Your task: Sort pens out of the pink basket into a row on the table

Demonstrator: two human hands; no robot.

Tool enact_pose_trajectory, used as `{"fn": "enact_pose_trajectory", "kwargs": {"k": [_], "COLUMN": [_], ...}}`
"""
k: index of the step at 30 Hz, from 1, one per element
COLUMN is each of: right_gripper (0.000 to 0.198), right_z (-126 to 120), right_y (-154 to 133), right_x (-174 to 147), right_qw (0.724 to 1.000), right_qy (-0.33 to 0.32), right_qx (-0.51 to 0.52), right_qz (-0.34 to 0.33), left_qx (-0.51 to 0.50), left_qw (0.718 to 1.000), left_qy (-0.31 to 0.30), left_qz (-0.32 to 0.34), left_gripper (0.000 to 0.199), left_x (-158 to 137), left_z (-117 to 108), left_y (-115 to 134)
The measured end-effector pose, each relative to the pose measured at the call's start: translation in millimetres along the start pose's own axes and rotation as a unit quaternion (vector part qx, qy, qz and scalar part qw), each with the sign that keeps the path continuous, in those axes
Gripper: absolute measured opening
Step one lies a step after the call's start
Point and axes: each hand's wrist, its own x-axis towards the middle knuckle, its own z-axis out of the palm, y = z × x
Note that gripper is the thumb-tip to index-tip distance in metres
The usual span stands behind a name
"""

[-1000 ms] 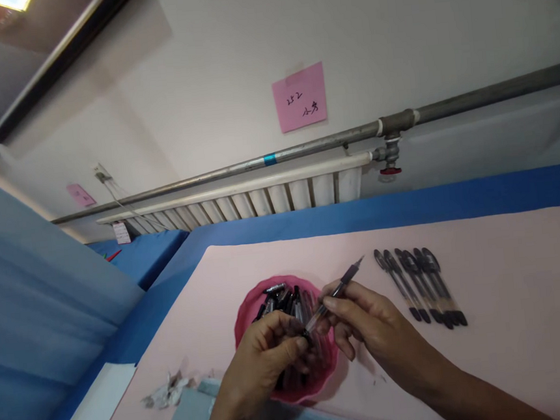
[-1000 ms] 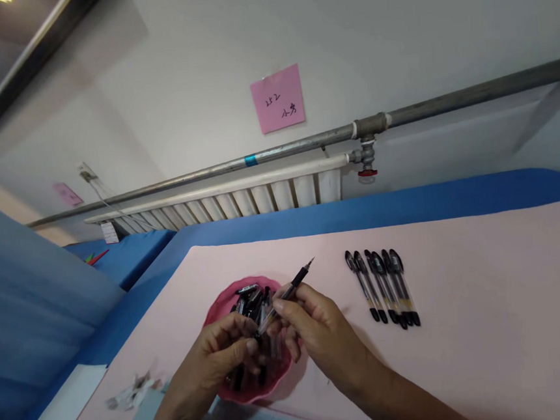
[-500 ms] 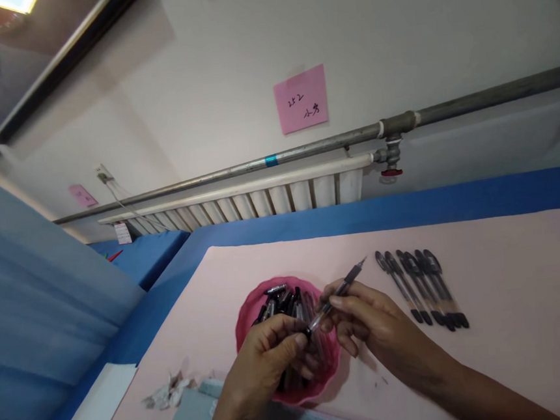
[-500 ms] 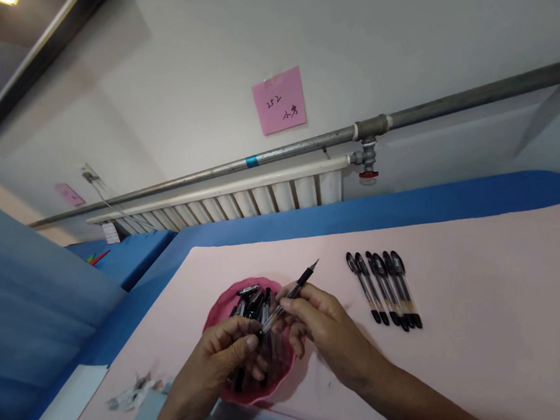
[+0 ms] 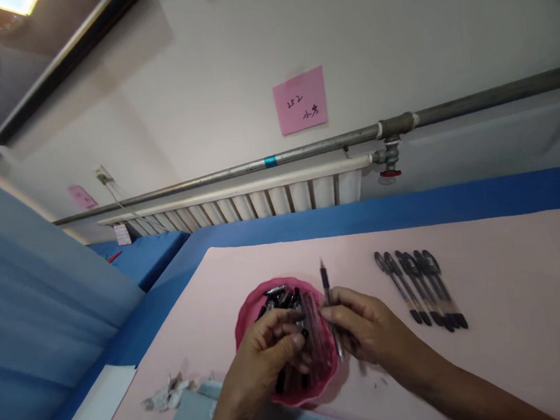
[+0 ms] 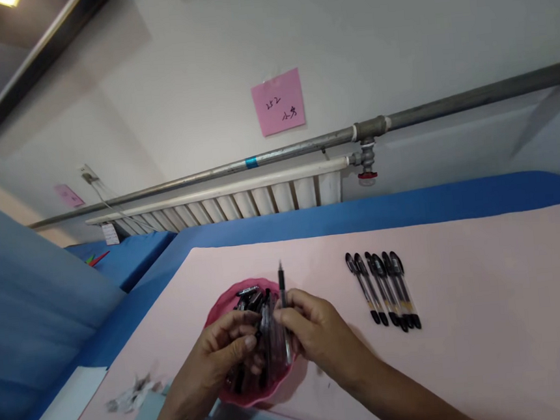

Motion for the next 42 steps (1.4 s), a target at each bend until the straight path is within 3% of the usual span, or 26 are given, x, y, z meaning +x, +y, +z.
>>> {"fn": "enact_pose_trajectory", "kwargs": {"k": [5, 10, 13, 20, 32, 38, 42], "right_gripper": [0.011, 0.018, 0.019, 0.016, 0.017, 0.024, 0.023], "right_z": [2, 2, 3, 4, 1, 0, 1], "right_y": [1, -4, -5, -4, -5, -5, -5], "right_x": [-2, -2, -2, -3, -2, 0, -1], "right_qw": [1.000, 0.995, 0.991, 0.993, 0.990, 0.992, 0.990], "right_qy": [-0.015, 0.045, 0.043, 0.037, 0.005, 0.046, 0.062], "right_qx": [-0.020, 0.091, 0.124, 0.115, 0.139, 0.120, 0.124], "right_qz": [-0.007, 0.010, 0.008, -0.012, 0.014, 0.011, -0.003], "left_qx": [-0.003, -0.003, -0.013, -0.020, -0.040, -0.047, -0.031], "left_qw": [1.000, 1.000, 1.000, 1.000, 0.999, 0.994, 0.998], "left_qy": [0.021, 0.022, 0.020, 0.009, 0.017, 0.072, 0.056], "left_qz": [0.017, 0.004, -0.002, 0.005, 0.016, 0.062, 0.019], "left_gripper": [0.028, 0.023, 0.023, 0.024, 0.029, 0.030, 0.023], "left_x": [0, 1, 1, 3, 2, 5, 4], "left_z": [1, 1, 3, 4, 8, 14, 17], "left_y": [1, 0, -2, -5, -3, -3, -5]}}
